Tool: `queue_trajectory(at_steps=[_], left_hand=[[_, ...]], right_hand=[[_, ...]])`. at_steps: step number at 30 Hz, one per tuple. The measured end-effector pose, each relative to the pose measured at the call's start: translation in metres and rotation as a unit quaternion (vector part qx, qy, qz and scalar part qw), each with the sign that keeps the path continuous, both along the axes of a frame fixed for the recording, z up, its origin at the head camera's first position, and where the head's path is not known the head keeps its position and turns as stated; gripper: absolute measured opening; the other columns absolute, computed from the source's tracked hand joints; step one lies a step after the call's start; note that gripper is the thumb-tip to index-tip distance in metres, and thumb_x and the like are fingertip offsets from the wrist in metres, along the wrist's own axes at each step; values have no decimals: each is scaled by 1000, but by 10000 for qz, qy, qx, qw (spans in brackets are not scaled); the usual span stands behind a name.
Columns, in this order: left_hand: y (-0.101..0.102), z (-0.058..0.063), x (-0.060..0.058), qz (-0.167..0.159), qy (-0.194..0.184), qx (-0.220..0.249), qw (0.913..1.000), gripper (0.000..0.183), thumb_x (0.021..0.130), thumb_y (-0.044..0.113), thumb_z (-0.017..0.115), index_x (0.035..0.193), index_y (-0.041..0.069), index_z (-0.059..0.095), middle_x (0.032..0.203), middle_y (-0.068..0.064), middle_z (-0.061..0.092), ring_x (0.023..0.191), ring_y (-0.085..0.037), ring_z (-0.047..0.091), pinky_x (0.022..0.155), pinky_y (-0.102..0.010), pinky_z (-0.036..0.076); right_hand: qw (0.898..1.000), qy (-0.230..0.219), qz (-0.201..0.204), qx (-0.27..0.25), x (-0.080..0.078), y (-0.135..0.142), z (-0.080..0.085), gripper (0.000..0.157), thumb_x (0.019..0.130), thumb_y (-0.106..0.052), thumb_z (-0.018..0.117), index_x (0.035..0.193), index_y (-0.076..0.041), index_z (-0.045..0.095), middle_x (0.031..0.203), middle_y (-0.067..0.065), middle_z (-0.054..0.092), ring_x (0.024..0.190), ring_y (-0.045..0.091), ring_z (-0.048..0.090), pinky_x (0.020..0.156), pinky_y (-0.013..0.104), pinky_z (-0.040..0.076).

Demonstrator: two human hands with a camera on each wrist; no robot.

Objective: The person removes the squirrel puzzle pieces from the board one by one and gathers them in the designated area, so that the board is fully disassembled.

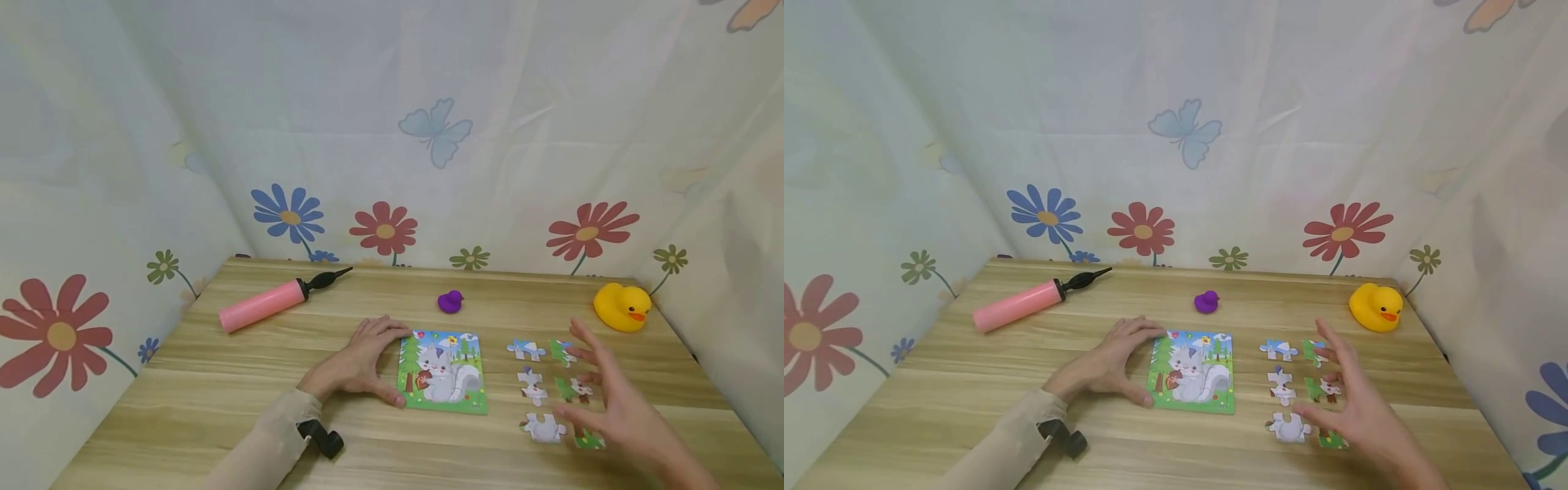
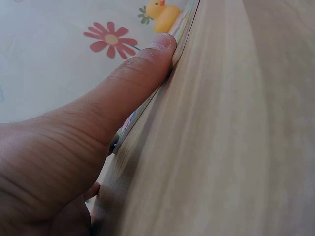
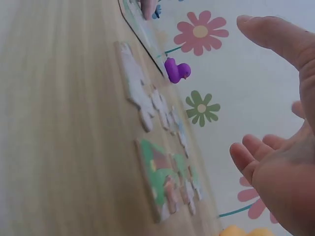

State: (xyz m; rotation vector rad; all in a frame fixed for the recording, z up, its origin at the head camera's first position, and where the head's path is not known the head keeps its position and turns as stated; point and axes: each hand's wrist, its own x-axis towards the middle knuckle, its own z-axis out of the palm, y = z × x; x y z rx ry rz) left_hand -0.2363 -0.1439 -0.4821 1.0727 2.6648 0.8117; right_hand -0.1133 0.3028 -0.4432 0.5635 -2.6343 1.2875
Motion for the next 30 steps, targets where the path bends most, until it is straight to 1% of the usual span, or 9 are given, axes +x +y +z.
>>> queue_trajectory(at_steps=[2, 5, 9, 11, 14, 15, 21, 25, 30], left_hand=[[0, 0, 0, -23, 26, 14, 10000, 120, 73, 67, 99, 169, 17, 47, 172, -5, 41, 169, -40, 22, 139, -65, 3], [0, 2, 0, -44, 12, 12, 10000, 120, 73, 67, 99, 169, 17, 46, 172, -5, 41, 169, -40, 22, 139, -65, 2], [1, 2, 0, -10, -58, 32, 10000, 119, 74, 67, 99, 169, 18, 46, 172, -5, 41, 169, -39, 21, 139, -64, 1], [1, 3, 0, 9, -84, 49, 10000, 119, 74, 66, 99, 169, 18, 47, 172, -4, 41, 169, -39, 20, 140, -64, 0], [1, 3, 0, 18, -92, 50, 9999, 118, 74, 66, 99, 169, 17, 47, 172, -4, 40, 169, -39, 20, 139, -64, 0], [2, 3, 0, 20, -92, 54, 9999, 118, 74, 66, 99, 169, 17, 47, 172, -5, 40, 169, -39, 20, 139, -64, 0], [1, 2, 0, 27, -76, 49, 10000, 119, 74, 66, 99, 169, 17, 47, 173, -5, 40, 169, -39, 20, 140, -64, 1], [0, 2, 0, 28, -60, 16, 10000, 119, 74, 67, 99, 169, 19, 46, 173, -4, 40, 169, -38, 20, 140, -63, 1], [0, 1, 1, 8, -20, 7, 10000, 119, 74, 66, 99, 169, 17, 47, 172, -4, 40, 169, -38, 21, 140, -64, 2]], right_hand=[[9993, 202, 173, -259, -5, -2, 3, 136, 84, 2, 94, 180, -29, 4, 181, 3, 22, 142, -9, 41, 103, 6, 47], [9981, 376, 269, -409, -14, -5, 9, 144, 80, 7, 95, 180, -28, -3, 181, 11, 19, 143, -8, 42, 105, 5, 45], [9961, 513, 384, -612, -26, -14, 20, 151, 78, 9, 95, 179, -29, -11, 180, 29, 13, 146, -2, 42, 107, 5, 43], [9946, 567, 473, -735, -33, -19, 25, 151, 78, 10, 94, 178, -29, -12, 181, 27, 11, 147, 0, 42, 107, 7, 43], [9941, 601, 485, -759, -44, -26, 30, 148, 80, 9, 93, 179, -30, -9, 182, 23, 15, 148, 6, 42, 107, 9, 44], [9945, 595, 463, -725, -48, -29, 31, 146, 81, 8, 93, 179, -31, -8, 181, 22, 17, 149, 11, 43, 107, 9, 44], [9949, 387, 528, -765, -67, -50, 33, 135, 89, 0, 91, 179, -35, -4, 179, 22, 25, 151, 47, 42, 108, 13, 46], [9931, 170, 681, -939, -77, -65, 29, 126, 93, -2, 87, 179, -37, 1, 180, 20, 28, 153, 49, 42, 109, 18, 48], [9911, 67, 791, -1065, -89, -80, 19, 117, 96, -3, 86, 180, -33, 9, 175, 19, 38, 151, 48, 47, 109, 23, 52]])
